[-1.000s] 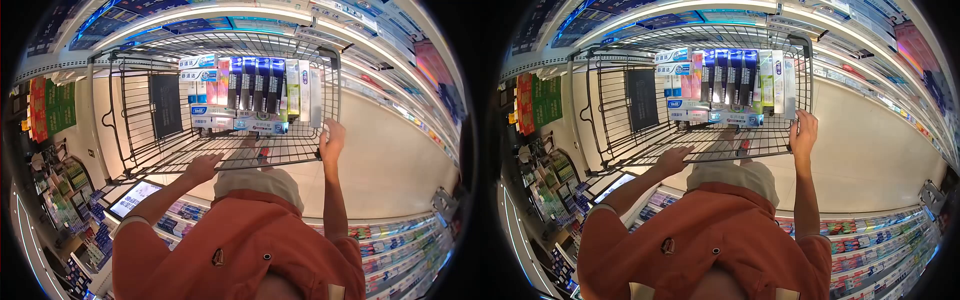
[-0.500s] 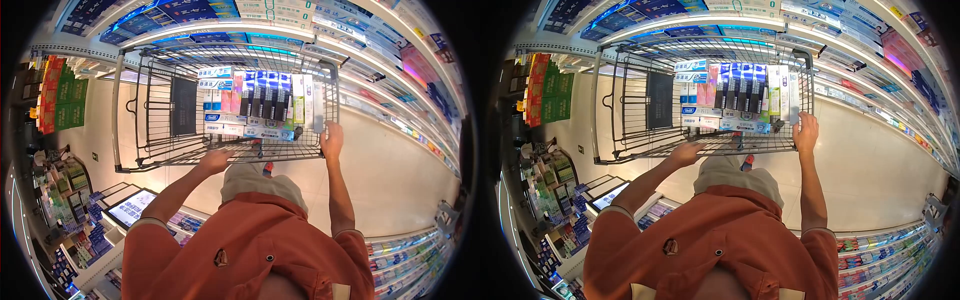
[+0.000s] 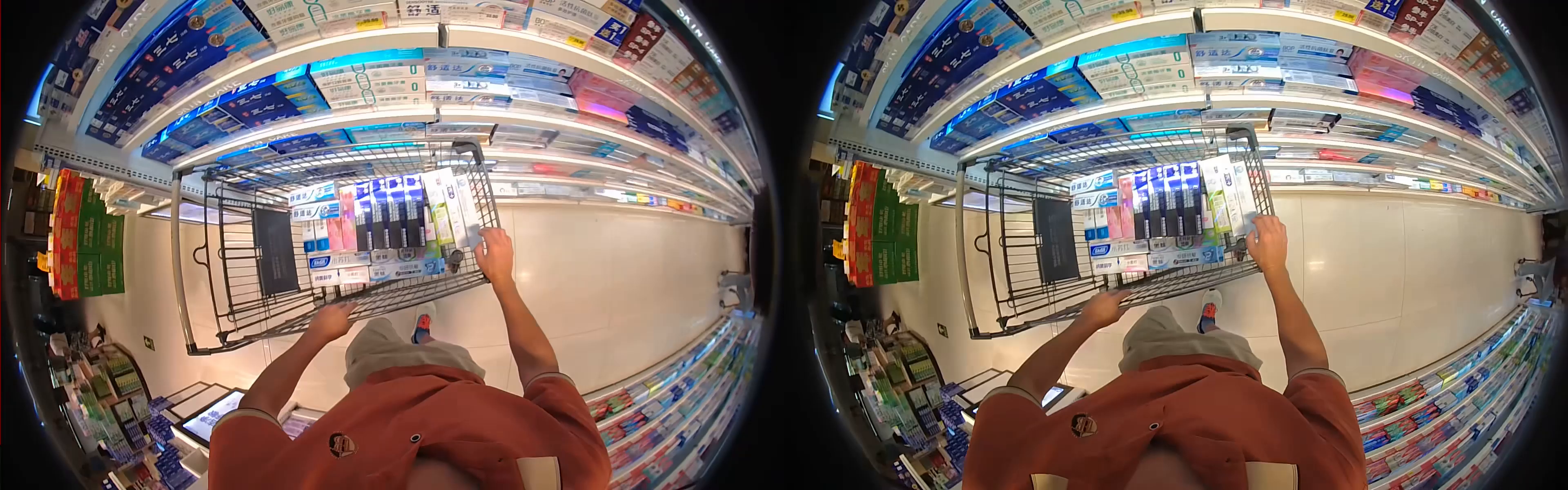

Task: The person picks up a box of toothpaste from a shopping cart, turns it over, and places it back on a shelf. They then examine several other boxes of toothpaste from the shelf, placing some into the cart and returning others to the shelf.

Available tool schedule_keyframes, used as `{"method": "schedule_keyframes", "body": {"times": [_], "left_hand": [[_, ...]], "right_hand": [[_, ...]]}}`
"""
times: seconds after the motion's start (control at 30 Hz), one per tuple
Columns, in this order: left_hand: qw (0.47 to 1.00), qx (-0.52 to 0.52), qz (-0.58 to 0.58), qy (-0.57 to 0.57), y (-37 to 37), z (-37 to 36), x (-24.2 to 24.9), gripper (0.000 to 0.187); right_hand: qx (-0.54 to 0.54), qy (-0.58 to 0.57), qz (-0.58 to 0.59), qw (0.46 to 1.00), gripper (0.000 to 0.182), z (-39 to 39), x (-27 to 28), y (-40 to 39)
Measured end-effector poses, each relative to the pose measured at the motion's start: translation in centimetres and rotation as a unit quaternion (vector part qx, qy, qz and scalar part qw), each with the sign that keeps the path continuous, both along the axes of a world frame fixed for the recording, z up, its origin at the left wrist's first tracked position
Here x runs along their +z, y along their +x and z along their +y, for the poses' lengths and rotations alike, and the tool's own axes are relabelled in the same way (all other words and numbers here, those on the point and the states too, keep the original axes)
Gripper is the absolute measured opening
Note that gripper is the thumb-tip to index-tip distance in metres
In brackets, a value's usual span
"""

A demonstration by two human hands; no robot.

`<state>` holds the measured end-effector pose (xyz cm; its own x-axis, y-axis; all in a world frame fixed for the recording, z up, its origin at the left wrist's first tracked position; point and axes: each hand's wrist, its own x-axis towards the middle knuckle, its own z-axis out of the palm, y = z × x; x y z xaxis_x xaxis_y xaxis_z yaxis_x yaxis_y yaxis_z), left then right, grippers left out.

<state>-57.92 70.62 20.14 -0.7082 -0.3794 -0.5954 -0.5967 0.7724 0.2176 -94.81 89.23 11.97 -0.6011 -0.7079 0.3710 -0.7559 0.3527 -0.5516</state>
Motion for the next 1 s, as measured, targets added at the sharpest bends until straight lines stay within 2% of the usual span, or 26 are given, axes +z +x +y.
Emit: {"method": "schedule_keyframes", "body": {"times": [0.3,0.43,0.7,0.8,1.0], "left_hand": [[1.000,0.005,0.014,-0.011,0.4,0.2,-0.4,0.046],[0.999,-0.012,0.028,-0.017,0.2,0.3,0.1,0.045],[0.999,0.005,0.037,-0.033,0.1,0.6,0.6,0.041],[0.999,0.004,-0.005,-0.035,-0.5,0.8,2.1,0.043],[0.999,0.006,-0.023,-0.035,0.6,0.3,0.1,0.046]], "right_hand": [[0.003,-0.015,-0.025,1.000,0.022,0.3,0.3,0.1],[0.001,-0.039,0.001,0.999,0.022,0.4,0.4,0.1],[0.004,-0.025,-0.004,1.000,0.017,0.1,0.5,0.2],[-0.001,-0.026,-0.017,1.000,0.017,0.0,0.3,0.2],[0.001,-0.028,-0.009,1.000,0.015,-0.2,-0.5,0.1]]}}
